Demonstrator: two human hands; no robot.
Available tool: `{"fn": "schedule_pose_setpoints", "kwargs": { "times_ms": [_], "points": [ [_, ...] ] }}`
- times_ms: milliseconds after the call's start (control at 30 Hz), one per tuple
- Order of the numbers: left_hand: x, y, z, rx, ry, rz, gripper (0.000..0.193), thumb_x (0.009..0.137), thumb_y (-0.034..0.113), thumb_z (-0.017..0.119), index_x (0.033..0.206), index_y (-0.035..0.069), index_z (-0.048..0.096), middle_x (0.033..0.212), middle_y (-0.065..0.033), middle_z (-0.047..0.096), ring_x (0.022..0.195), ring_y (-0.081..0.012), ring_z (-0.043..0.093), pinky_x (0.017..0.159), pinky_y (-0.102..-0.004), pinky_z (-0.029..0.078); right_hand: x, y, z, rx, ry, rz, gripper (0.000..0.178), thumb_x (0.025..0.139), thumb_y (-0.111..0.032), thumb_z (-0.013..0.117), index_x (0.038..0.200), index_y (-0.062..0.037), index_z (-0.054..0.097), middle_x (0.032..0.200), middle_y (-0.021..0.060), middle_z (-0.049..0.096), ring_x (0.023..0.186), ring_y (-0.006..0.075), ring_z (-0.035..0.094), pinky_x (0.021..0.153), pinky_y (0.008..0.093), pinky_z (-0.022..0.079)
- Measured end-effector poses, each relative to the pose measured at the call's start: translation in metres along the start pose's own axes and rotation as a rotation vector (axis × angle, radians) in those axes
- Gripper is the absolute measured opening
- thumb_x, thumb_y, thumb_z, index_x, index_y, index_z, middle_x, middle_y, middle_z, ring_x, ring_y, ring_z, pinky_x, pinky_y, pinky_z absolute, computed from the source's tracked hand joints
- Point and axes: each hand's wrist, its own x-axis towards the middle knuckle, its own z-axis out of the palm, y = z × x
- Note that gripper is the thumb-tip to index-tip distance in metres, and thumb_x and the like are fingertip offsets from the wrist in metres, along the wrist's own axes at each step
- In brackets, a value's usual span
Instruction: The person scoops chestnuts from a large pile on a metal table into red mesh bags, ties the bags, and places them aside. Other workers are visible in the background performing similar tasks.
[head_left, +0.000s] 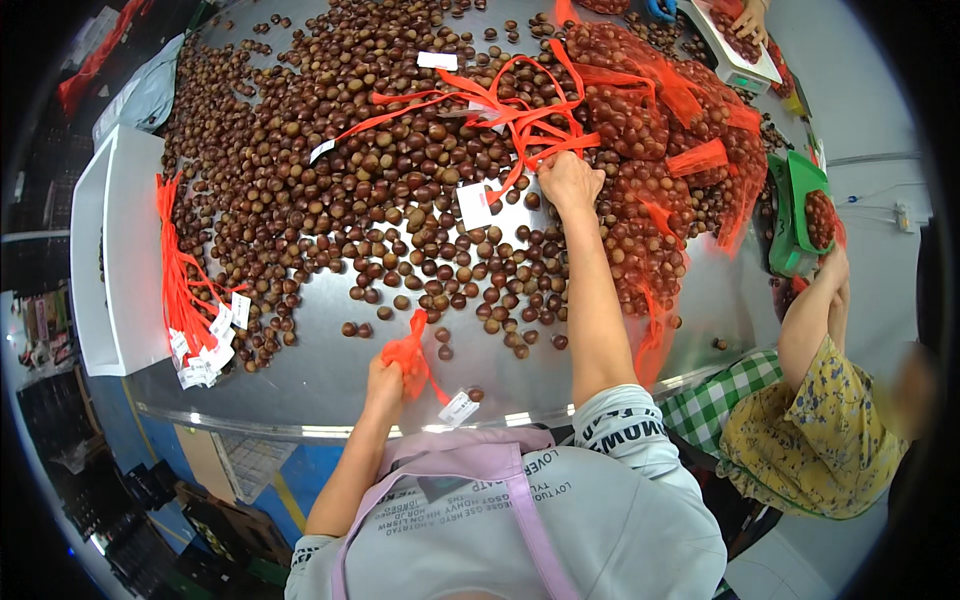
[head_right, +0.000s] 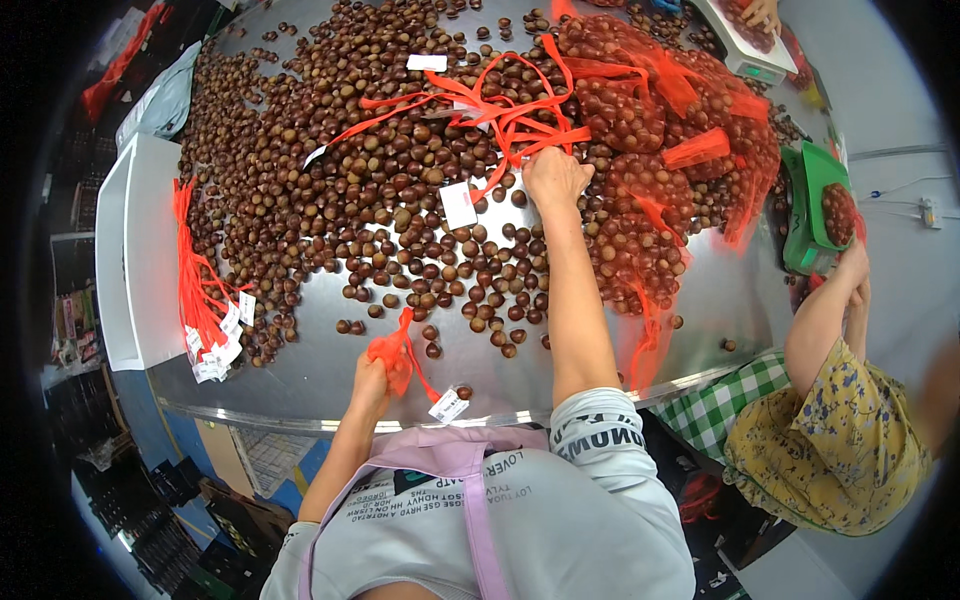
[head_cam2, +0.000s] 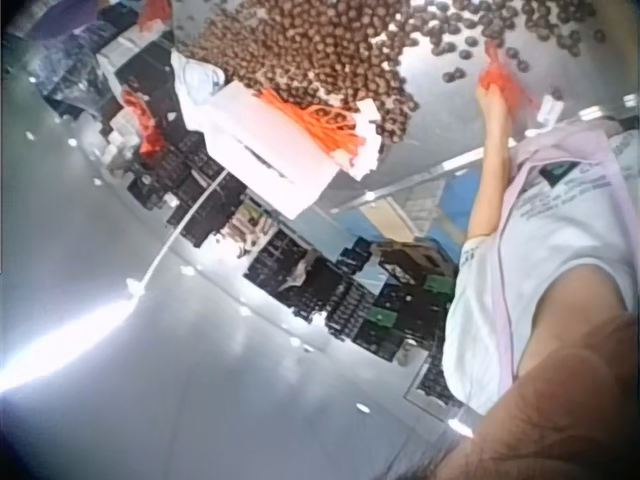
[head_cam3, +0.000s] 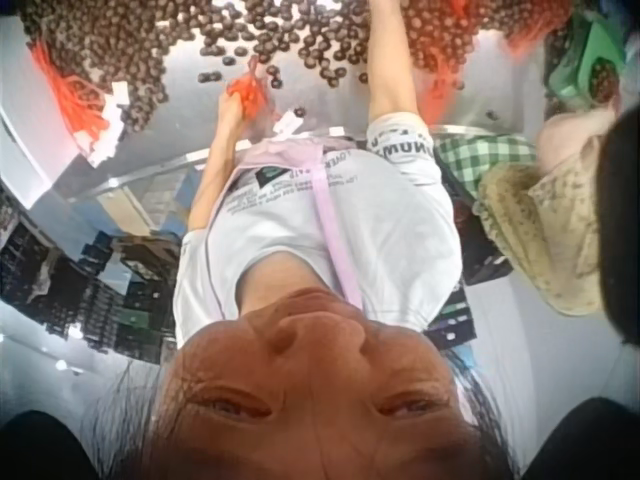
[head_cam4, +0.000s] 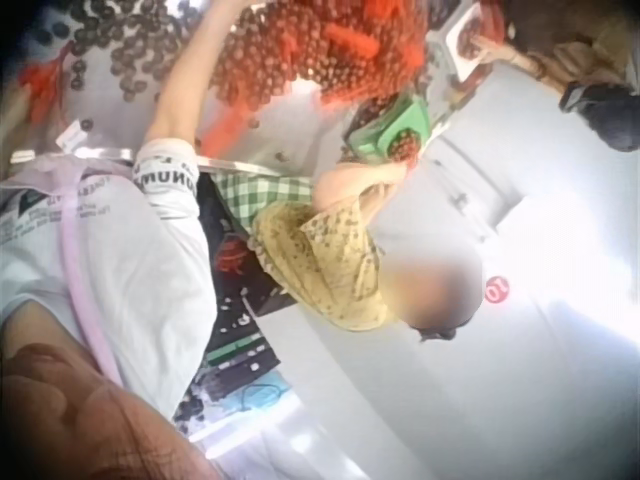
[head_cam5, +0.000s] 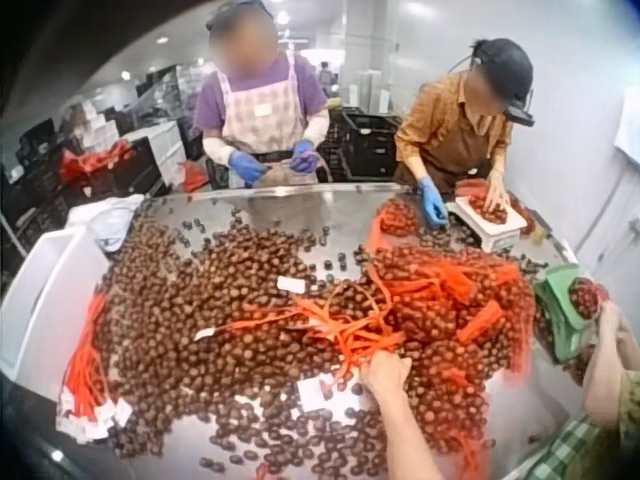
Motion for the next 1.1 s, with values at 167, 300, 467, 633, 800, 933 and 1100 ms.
{"fn": "schedule_pose_setpoints", "kwargs": {
  "times_ms": [167, 300, 467, 633, 800, 933, 1100],
  "points": [
    [-0.001, -0.004, -0.006, -0.014, -0.027, -0.005, 0.017, 0.08, 0.0, 0.038, 0.077, 0.003, 0.054, 0.059, 0.0007, 0.048, 0.042, -0.005, 0.036, 0.037, -0.0204, 0.025, 0.0, 0.014, -0.019, 0.349, -0.162, 0.089, 0.022, 0.064, -0.028, 0.065, 0.072, -0.0086, 0.064, 0.076, 0.0111, 0.063, 0.071, 0.0226, 0.061, 0.067, 0.0329, 0.046],
    [0.0, -0.006, -0.006, 0.005, 0.003, 0.013, 0.017, 0.078, -0.001, 0.039, 0.08, 0.002, 0.056, 0.061, 0.0003, 0.05, 0.045, -0.0051, 0.039, 0.039, -0.0194, 0.027, -0.012, 0.039, -0.041, 0.835, -0.193, -0.013, 0.012, 0.068, -0.013, 0.063, 0.071, -0.0033, 0.057, 0.064, 0.0017, 0.057, 0.055, 0.0071, 0.048, 0.052, 0.0211, 0.038],
    [-0.005, -0.003, 0.003, 0.026, -0.034, 0.098, 0.02, 0.075, -0.004, 0.038, 0.083, 0.002, 0.056, 0.064, -0.001, 0.051, 0.049, -0.0069, 0.044, 0.041, -0.0201, 0.033, -0.035, 0.046, -0.074, 0.363, 0.328, -0.202, 0.025, 0.071, -0.017, 0.067, 0.087, -0.0017, 0.055, 0.082, 0.0083, 0.056, 0.07, 0.0172, 0.05, 0.063, 0.0289, 0.04],
    [-0.01, 0.009, 0.027, 0.051, -0.05, 0.283, 0.019, 0.074, -0.003, 0.037, 0.081, 0.005, 0.052, 0.063, -0.0005, 0.05, 0.05, -0.0063, 0.044, 0.042, -0.02, 0.034, -0.143, -0.032, -0.089, 0.699, -0.476, -0.262, 0.048, 0.062, -0.022, 0.073, 0.102, -0.0029, 0.052, 0.085, 0.0071, 0.058, 0.078, 0.0142, 0.055, 0.067, 0.0283, 0.045],
    [-0.011, 0.008, 0.03, 0.074, -0.057, 0.343, 0.013, 0.083, 0.006, 0.035, 0.088, 0.009, 0.047, 0.062, 0.0019, 0.046, 0.043, -0.003, 0.035, 0.036, -0.0172, 0.024, -0.222, -0.055, -0.021, 0.91, -0.426, -0.609, 0.03, 0.079, -0.027, 0.057, 0.094, -0.0018, 0.051, 0.077, 0.0089, 0.053, 0.069, 0.0216, 0.053, 0.064, 0.0284, 0.044],
    [-0.021, -0.003, 0.014, 0.075, -0.093, 0.295, 0.016, 0.09, 0.02, 0.039, 0.084, 0.008, 0.048, 0.063, 0.0018, 0.047, 0.05, -0.0038, 0.04, 0.041, -0.0184, 0.032, -0.231, -0.056, 0.002, 1.734, -0.57, 0.11, 0.023, 0.09, -0.025, 0.042, 0.08, -0.005, 0.048, 0.065, 0.0031, 0.048, 0.054, 0.0129, 0.047, 0.051, 0.0245, 0.04],
    [-0.024, 0.027, 0.012, -0.432, 0.137, 0.071, 0.022, 0.089, 0.021, 0.041, 0.071, 0.01, 0.045, 0.053, 0.0033, 0.04, 0.043, -0.0071, 0.033, 0.04, -0.0211, 0.029, -0.237, -0.056, -0.033, 1.67, -1.194, 0.086, 0.024, 0.088, -0.03, 0.048, 0.077, -0.0097, 0.042, 0.051, -0.0055, 0.037, 0.043, 0.0033, 0.029, 0.04, 0.0193, 0.026]
  ]
}}
